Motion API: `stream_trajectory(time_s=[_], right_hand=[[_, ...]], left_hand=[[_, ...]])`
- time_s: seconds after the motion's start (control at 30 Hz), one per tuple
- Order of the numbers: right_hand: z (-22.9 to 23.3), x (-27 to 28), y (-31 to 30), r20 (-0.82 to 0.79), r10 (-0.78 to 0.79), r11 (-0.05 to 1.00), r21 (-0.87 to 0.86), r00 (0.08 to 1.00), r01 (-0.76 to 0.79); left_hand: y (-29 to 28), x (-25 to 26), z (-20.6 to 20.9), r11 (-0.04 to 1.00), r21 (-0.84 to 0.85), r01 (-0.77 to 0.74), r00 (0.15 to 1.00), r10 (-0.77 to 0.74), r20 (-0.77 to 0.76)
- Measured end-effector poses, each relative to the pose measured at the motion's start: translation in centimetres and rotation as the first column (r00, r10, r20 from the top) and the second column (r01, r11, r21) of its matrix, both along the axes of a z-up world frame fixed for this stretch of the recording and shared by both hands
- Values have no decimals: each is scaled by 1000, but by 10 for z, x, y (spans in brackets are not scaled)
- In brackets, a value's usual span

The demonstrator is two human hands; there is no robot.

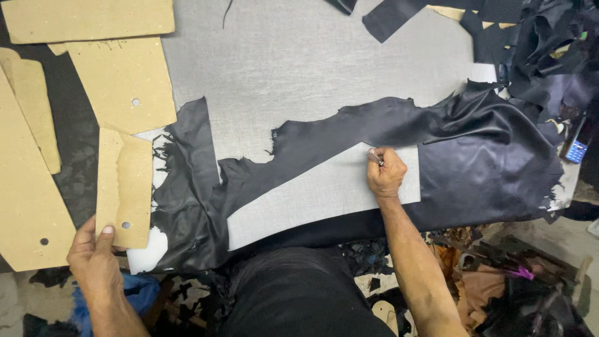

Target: The person places cardboard templates onto a large sheet of black leather and uses a utility knife to cut around the templates. The person repeatedly repositions templates and cuts multiple leather pieces, then sets the cut pieces aside.

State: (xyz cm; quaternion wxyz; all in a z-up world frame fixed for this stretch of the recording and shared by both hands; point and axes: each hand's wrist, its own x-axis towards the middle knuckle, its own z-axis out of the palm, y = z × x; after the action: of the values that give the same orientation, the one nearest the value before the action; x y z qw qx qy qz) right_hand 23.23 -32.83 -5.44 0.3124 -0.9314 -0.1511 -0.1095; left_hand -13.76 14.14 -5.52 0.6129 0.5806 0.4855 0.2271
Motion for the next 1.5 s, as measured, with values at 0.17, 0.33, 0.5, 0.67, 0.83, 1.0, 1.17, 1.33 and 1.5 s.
stream_trajectory(time_s=[0.17,0.33,0.5,0.67,0.83,1.0,1.17,1.33,1.5], right_hand=[[5,3,7,70,89,996,13,994,-91],[7,12,6,51,93,996,14,994,-94],[6,8,3,59,125,990,62,990,-129],[5,10,-3,15,133,972,193,991,-133],[6,11,-7,-19,181,955,242,983,-171],[9,14,-11,-31,231,938,272,973,-214],[11,18,-10,-36,265,924,295,963,-243],[10,14,-14,-55,268,917,320,962,-237],[8,17,-12,-78,290,906,343,954,-248]], left_hand=[[-5,3,15,1000,21,-23,999,22,42],[-21,38,52,998,56,6,986,-16,167],[-75,122,63,980,-29,194,981,-194,30],[-156,231,66,843,-129,523,850,-527,2],[-197,297,68,636,245,732,677,-635,-373],[-213,308,64,697,212,686,683,-515,-518],[-215,313,60,681,287,674,688,-438,-578],[-216,314,59,638,249,729,615,-451,-647],[-219,312,60,610,323,724,654,-457,-603]])
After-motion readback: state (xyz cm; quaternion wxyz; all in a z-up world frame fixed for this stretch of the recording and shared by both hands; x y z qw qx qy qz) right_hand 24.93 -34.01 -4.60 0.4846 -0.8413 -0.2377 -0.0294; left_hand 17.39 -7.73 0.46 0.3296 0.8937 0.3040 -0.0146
